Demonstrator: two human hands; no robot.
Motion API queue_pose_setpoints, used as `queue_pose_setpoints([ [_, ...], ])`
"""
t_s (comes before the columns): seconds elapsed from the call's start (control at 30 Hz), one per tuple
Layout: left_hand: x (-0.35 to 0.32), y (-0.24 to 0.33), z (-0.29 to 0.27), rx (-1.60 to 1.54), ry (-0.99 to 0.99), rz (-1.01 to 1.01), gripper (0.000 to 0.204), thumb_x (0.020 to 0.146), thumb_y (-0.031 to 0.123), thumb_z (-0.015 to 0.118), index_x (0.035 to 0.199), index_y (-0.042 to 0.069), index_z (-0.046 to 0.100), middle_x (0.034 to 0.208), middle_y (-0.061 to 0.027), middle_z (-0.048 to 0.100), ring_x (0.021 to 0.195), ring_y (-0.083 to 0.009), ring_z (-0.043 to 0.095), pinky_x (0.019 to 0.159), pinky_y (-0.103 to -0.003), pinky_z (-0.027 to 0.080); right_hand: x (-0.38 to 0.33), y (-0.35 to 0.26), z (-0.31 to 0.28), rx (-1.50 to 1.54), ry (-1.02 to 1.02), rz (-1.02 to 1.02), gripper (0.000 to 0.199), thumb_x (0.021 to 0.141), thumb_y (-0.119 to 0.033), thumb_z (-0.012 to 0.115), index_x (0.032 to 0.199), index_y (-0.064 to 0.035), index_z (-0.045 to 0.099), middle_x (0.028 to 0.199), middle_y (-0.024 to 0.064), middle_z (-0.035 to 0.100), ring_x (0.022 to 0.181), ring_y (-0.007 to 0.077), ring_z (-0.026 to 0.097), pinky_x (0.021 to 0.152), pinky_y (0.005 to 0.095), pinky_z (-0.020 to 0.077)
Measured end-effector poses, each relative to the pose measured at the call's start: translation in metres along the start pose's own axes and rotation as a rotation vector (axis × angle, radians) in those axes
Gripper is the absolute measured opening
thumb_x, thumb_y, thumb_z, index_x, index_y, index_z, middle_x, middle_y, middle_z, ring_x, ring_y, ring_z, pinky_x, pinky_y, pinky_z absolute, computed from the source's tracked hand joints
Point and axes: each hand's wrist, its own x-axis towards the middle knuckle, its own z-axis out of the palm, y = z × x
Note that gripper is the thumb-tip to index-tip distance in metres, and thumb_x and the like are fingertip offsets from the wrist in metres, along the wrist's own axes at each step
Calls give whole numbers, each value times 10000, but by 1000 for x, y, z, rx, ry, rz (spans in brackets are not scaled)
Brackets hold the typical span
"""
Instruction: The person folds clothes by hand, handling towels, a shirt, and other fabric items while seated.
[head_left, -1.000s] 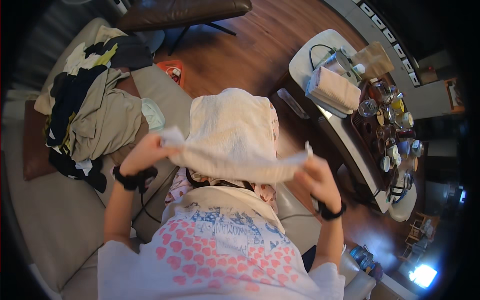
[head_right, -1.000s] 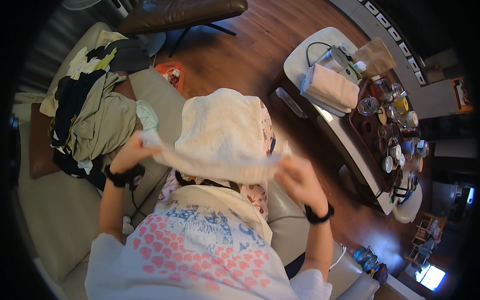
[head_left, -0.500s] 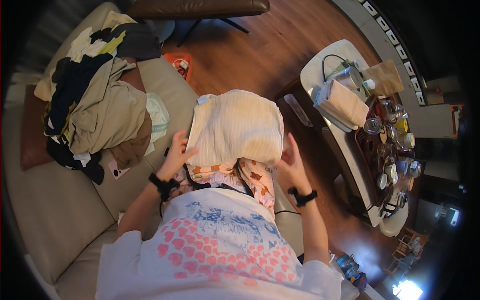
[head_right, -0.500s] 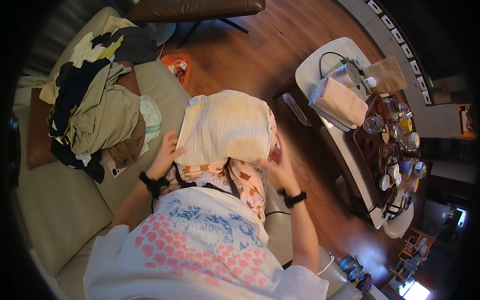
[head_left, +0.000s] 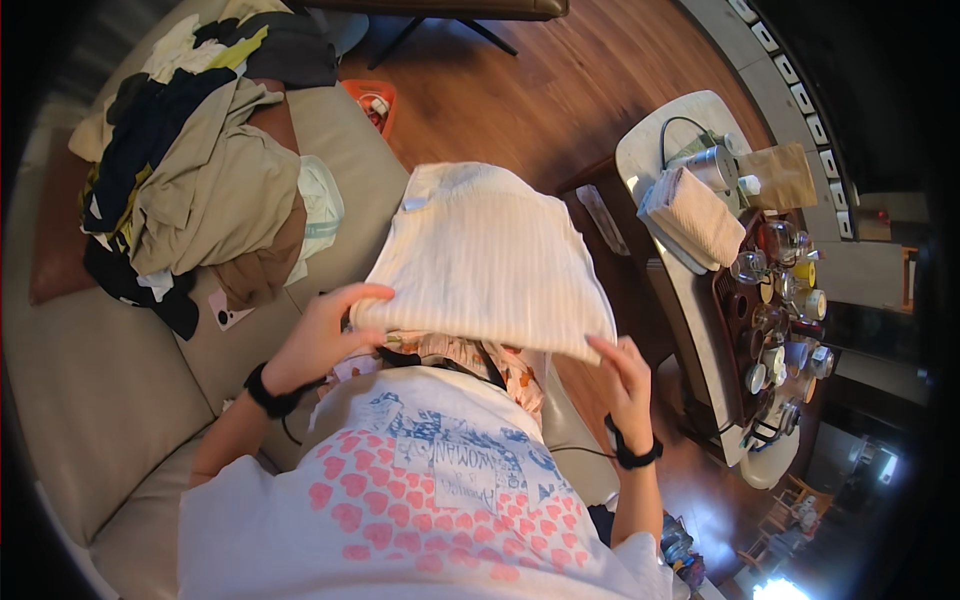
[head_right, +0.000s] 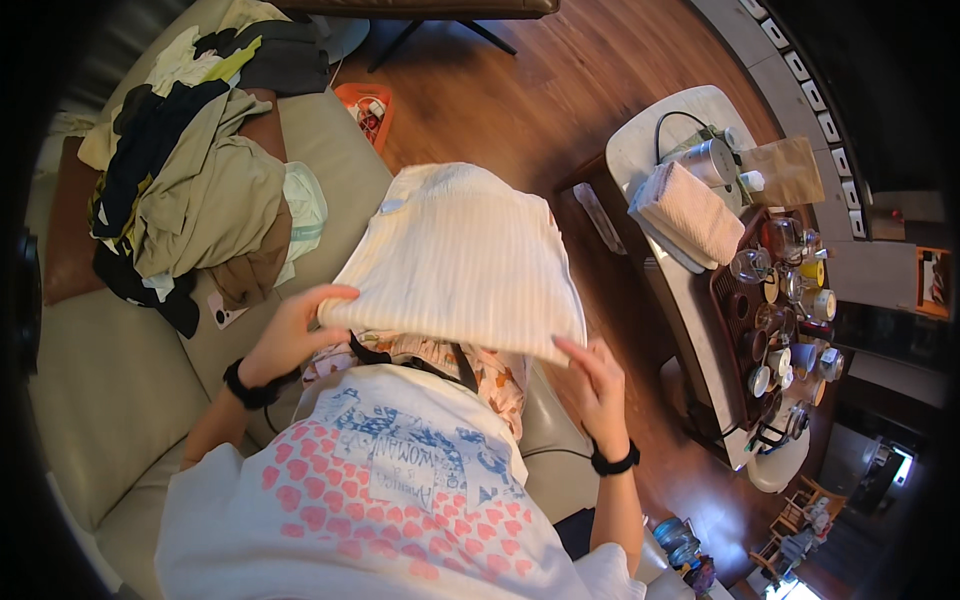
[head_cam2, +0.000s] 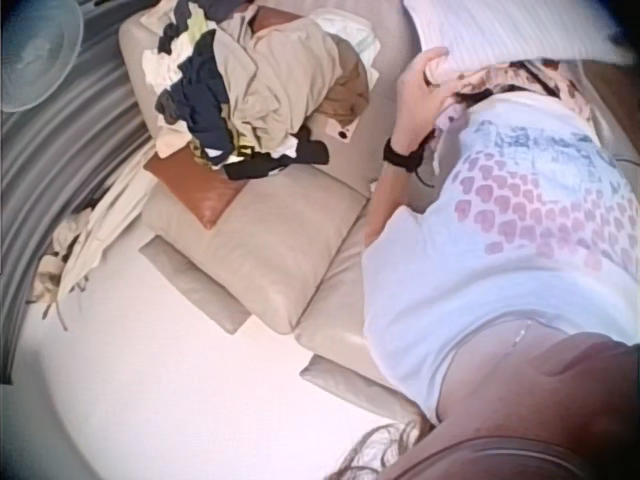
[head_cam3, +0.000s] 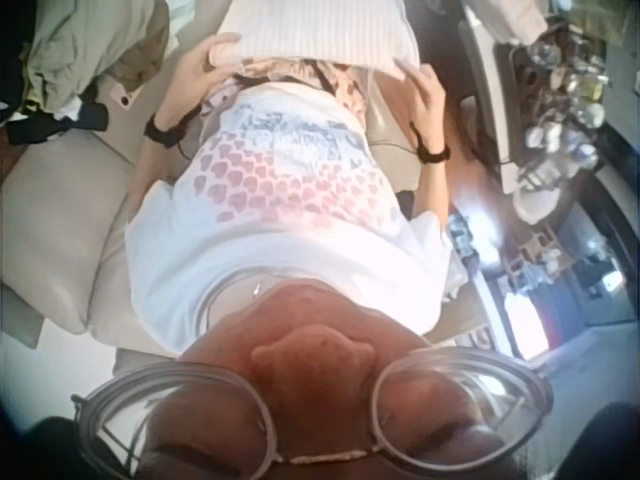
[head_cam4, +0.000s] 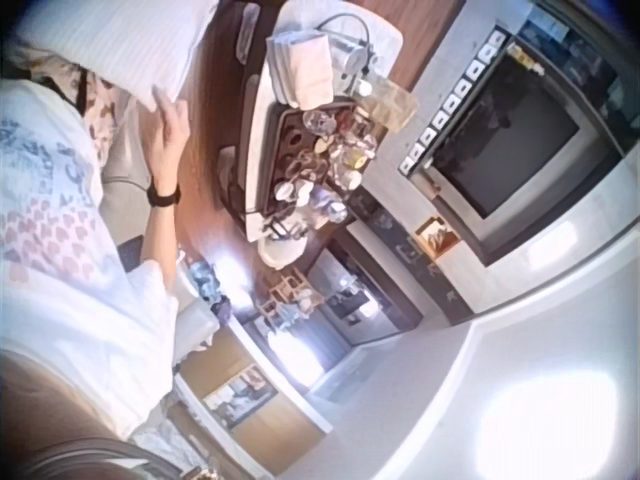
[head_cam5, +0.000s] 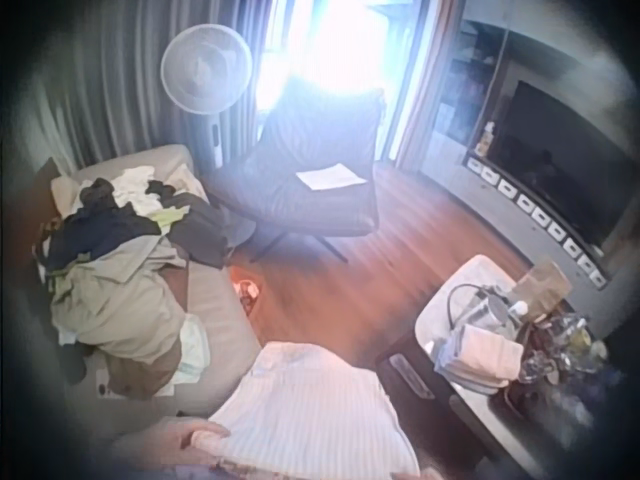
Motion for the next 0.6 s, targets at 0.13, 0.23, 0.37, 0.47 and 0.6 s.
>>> queue_pose_setpoints([
  [0.13, -34, 17, 14, 290, -57, -45, 489, 713, -6, 712, 1178, 22, 564, 1081, -128, 611, 942, -244, 611, 814, -320, 471, -44, -21, 13, 112, 48, 89, 365, 804, 65, 578, 1156, -20, 634, 841, 83, 507, 774, 187, 504, 713, 261, 411],
  [0.23, -56, 11, 27, 369, 2, 40, 489, 687, -24, 707, 1151, 63, 582, 999, -149, 587, 874, -310, 600, 755, -325, 472, -65, -32, 25, 51, 74, 127, 513, 714, 124, 645, 1195, -53, 614, 862, 85, 501, 773, 224, 514, 721, 283, 428],
  [0.37, -66, 29, 26, 458, 19, 18, 420, 673, -26, 723, 1067, 77, 621, 907, -131, 548, 802, -307, 572, 702, -343, 469, -76, -51, 23, -189, 154, 125, 527, 689, 154, 631, 1167, -69, 635, 814, 88, 473, 728, 226, 514, 633, 288, 431],
  [0.47, -74, 49, 21, 555, 24, 45, 389, 666, -20, 736, 1030, 80, 638, 890, -119, 535, 792, -297, 559, 683, -344, 468, -82, -68, 11, -243, 155, 84, 473, 689, 148, 632, 1106, -72, 664, 803, 93, 480, 725, 227, 520, 624, 293, 433],
  [0.6, -76, 56, 18, 556, 94, 135, 429, 637, -45, 738, 1035, 97, 663, 841, -88, 534, 750, -247, 547, 640, -327, 462, -78, -70, 12, -214, 240, 46, 402, 637, 102, 722, 999, -70, 699, 802, 86, 542, 737, 234, 548, 630, 303, 452],
])
